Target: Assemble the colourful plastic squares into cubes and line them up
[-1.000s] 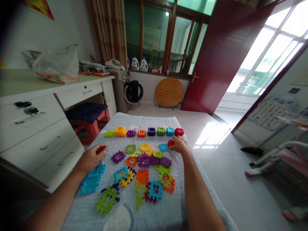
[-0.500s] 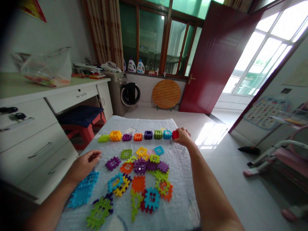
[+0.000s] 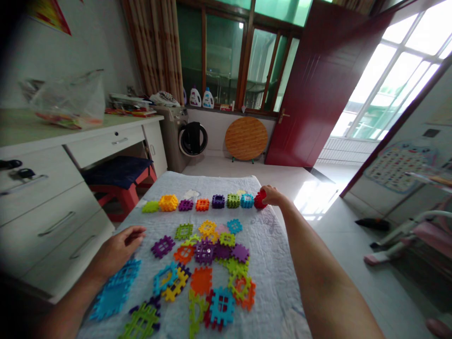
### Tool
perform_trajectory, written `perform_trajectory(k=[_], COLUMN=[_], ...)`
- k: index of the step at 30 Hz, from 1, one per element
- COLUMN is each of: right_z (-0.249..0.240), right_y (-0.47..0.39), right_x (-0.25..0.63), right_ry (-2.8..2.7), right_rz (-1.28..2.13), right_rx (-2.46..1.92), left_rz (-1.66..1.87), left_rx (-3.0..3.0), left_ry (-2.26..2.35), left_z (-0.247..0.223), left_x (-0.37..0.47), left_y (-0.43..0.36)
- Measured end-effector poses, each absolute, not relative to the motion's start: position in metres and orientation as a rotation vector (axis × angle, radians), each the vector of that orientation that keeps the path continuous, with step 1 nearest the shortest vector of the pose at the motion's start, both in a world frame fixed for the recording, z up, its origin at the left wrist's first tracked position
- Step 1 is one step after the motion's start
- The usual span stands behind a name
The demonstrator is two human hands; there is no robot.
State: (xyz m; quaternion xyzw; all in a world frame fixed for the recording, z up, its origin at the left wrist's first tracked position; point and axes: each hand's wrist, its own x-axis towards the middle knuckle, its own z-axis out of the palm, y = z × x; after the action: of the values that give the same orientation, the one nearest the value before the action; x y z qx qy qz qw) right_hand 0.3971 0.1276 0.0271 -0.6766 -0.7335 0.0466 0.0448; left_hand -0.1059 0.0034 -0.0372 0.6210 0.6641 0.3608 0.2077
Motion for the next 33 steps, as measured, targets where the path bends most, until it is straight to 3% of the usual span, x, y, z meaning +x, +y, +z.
perform_trajectory(k=[18, 22, 26, 30, 33], right_z=[0.013, 0.022, 0.028, 0.006, -0.017], right_y=[0.130, 0.121, 0.091, 0.058, 0.046], right_x=[0.394, 0.391, 0.367, 0.322, 0.297], right_ry=[-2.192, -2.119, -2.057, -2.430, -2.551], right_rz=[0.265, 0.111, -0.077, 0.310, 0.310], right_rx=[-2.066, -2.029, -1.680, -1.382, -1.356], left_rz=[0.947, 0.941, 0.941, 0.957, 0.953], left_rx=[1.681, 1.705, 1.733, 1.769, 1.783], left_ry=[1.854, 1.853, 1.835, 1.834, 1.834], left_z=[-0.035, -0.037, -0.040, -0.043, -0.044], left_x=[-0.106, -0.109, -0.110, -0.109, -0.108], left_y=[0.002, 0.002, 0.003, 0.003, 0.002])
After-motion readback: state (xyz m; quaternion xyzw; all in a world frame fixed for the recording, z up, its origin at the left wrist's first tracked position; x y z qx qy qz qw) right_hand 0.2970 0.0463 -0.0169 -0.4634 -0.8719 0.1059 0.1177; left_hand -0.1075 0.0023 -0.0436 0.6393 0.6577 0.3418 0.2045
